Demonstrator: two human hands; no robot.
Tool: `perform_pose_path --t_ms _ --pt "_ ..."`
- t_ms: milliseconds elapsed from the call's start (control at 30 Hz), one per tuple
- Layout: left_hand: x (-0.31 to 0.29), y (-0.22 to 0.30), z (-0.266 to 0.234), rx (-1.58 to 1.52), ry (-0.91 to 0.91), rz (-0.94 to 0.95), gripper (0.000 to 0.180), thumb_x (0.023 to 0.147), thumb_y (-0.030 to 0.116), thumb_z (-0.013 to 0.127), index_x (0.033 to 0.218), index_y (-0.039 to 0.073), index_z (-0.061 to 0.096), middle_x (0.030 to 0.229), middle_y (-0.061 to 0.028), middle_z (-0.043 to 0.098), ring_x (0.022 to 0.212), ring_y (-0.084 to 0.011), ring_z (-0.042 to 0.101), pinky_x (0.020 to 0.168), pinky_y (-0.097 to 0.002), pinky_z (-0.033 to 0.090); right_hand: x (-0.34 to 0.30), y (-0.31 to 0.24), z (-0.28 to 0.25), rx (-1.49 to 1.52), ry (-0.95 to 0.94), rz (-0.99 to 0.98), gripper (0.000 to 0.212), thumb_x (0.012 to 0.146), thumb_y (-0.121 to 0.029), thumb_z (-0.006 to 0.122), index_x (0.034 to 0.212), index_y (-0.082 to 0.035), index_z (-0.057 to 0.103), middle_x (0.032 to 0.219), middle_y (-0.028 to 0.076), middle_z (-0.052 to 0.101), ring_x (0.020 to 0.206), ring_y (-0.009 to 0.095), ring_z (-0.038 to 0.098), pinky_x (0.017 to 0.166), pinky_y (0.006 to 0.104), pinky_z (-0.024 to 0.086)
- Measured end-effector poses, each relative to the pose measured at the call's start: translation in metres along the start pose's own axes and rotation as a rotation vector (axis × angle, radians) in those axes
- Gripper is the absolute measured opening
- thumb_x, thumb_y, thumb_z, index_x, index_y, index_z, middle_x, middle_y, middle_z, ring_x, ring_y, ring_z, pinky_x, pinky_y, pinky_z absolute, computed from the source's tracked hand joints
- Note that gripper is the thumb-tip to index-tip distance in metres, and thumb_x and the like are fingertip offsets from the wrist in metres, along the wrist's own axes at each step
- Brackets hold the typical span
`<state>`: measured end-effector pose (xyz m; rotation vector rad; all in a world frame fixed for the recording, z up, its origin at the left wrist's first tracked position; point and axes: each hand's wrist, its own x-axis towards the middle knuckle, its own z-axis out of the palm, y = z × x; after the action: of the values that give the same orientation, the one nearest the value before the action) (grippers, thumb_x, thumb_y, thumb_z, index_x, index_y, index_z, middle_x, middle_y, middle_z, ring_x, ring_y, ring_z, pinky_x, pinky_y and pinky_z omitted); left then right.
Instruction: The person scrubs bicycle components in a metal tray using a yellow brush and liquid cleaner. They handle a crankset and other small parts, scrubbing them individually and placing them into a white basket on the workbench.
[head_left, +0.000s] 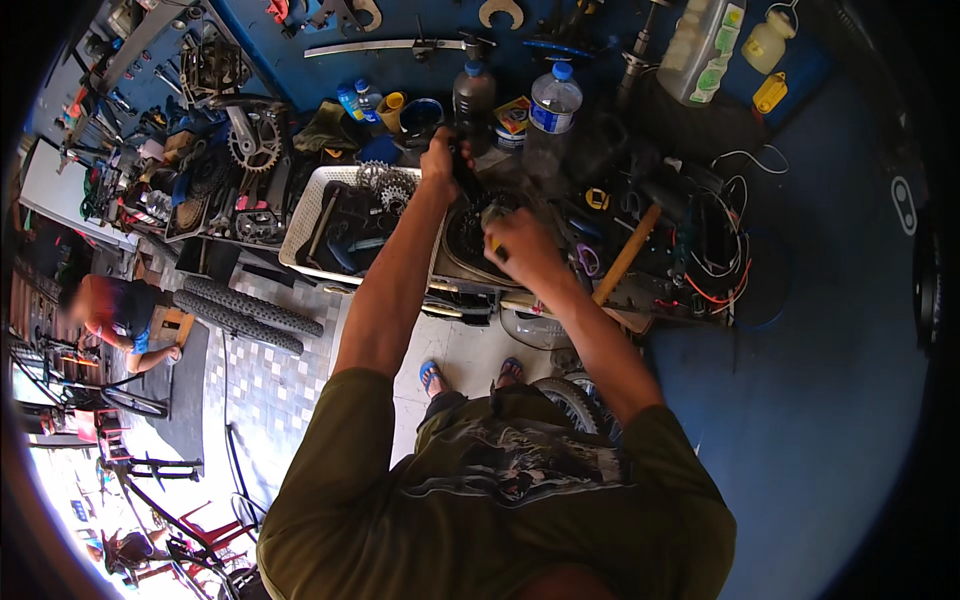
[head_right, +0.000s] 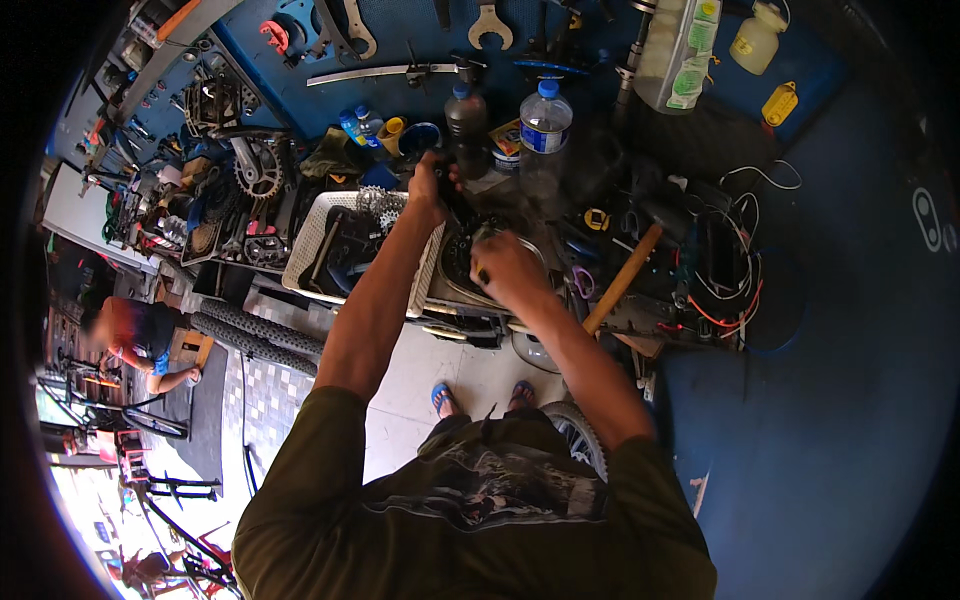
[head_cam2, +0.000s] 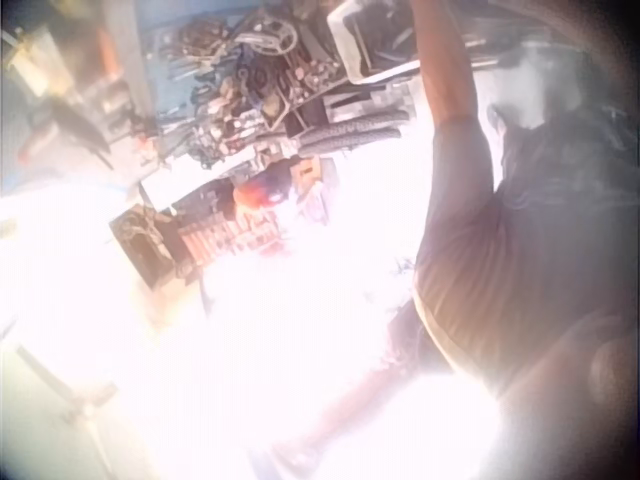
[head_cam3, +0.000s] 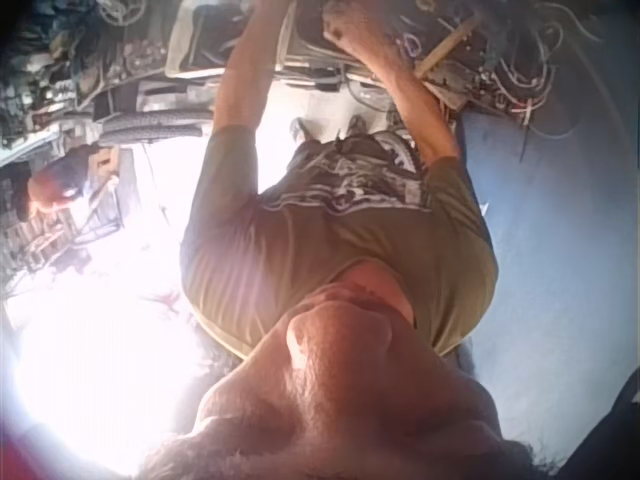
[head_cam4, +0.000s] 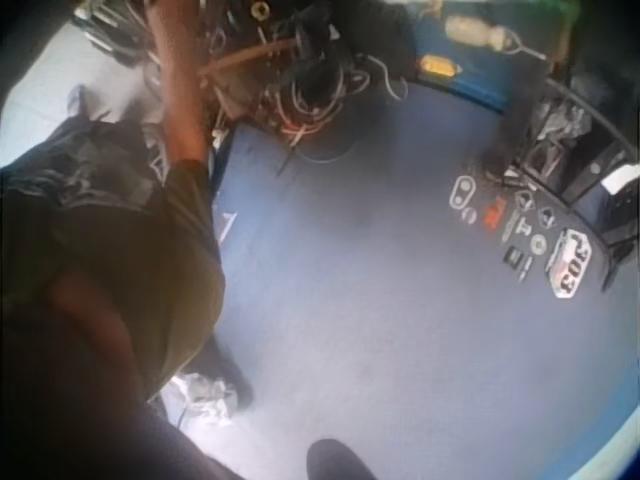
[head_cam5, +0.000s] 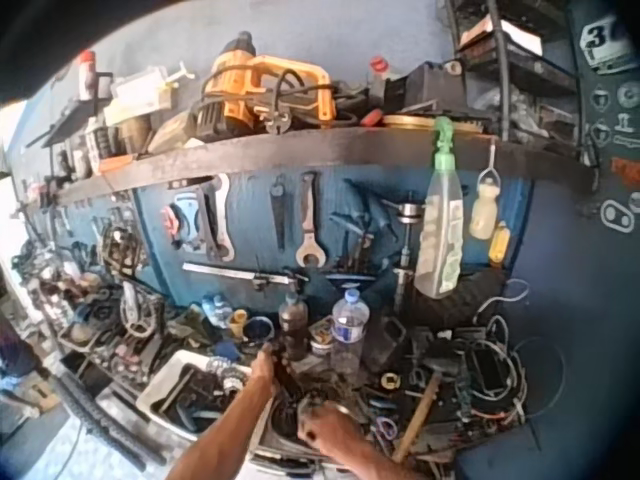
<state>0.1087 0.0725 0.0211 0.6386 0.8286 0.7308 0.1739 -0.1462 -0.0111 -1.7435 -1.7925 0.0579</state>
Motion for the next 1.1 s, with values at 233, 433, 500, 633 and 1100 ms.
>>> perform_pose_path --t_ms 233,433,500,633,1100 --pt "0.003 0.000 -0.001 -0.019 0.082 0.065 0.031 0.095 0.033 0.064 0.099 0.002 0.064 0.080 -0.0102 0.064 0.064 -0.0206 0.059 0.058 -0.0360 0.052 -0.013 -0.028 0.012 -0.313 -0.207 -0.041 0.040 0.076 -0.014 0.085 0.112 -0.004 0.071 0.114 0.012 0.066 0.118 0.031 0.061 0.091 0.0423 0.059" --pt "0.012 0.005 -0.005 -0.029 0.066 0.075 0.031 0.096 0.033 0.064 0.101 0.002 0.064 0.082 -0.0108 0.065 0.066 -0.0202 0.060 0.058 -0.0369 0.052 -0.008 -0.032 0.013 -0.221 -0.114 0.009 0.049 0.070 -0.010 0.090 0.116 -0.004 0.072 0.117 0.011 0.066 0.119 0.031 0.060 0.092 0.0420 0.059" --pt "0.011 0.004 -0.004 -0.043 0.058 0.069 0.031 0.096 0.032 0.064 0.101 0.002 0.064 0.082 -0.0109 0.065 0.065 -0.0204 0.059 0.058 -0.0374 0.051 -0.011 -0.035 0.009 -0.200 -0.153 0.054 0.046 0.077 -0.012 0.086 0.120 -0.004 0.072 0.118 0.011 0.066 0.119 0.032 0.060 0.095 0.0422 0.058" --pt "0.004 0.005 0.006 -0.015 0.053 0.038 0.030 0.096 0.031 0.064 0.100 0.001 0.064 0.082 -0.0111 0.065 0.065 -0.0205 0.058 0.057 -0.0378 0.051 -0.027 -0.027 0.025 -0.137 -0.110 0.131 0.037 0.085 -0.017 0.079 0.120 -0.005 0.073 0.118 0.012 0.067 0.118 0.033 0.061 0.097 0.0421 0.057" --pt "0.029 0.004 -0.014 -0.099 0.051 -0.025 0.027 0.096 0.028 0.062 0.100 0.001 0.062 0.082 -0.0115 0.065 0.067 -0.0200 0.060 0.058 -0.0379 0.053 -0.072 -0.021 0.046 0.462 0.387 0.604 0.032 0.094 -0.017 0.077 0.123 -0.003 0.077 0.110 0.014 0.080 0.100 0.021 0.076 0.092 0.0315 0.057"
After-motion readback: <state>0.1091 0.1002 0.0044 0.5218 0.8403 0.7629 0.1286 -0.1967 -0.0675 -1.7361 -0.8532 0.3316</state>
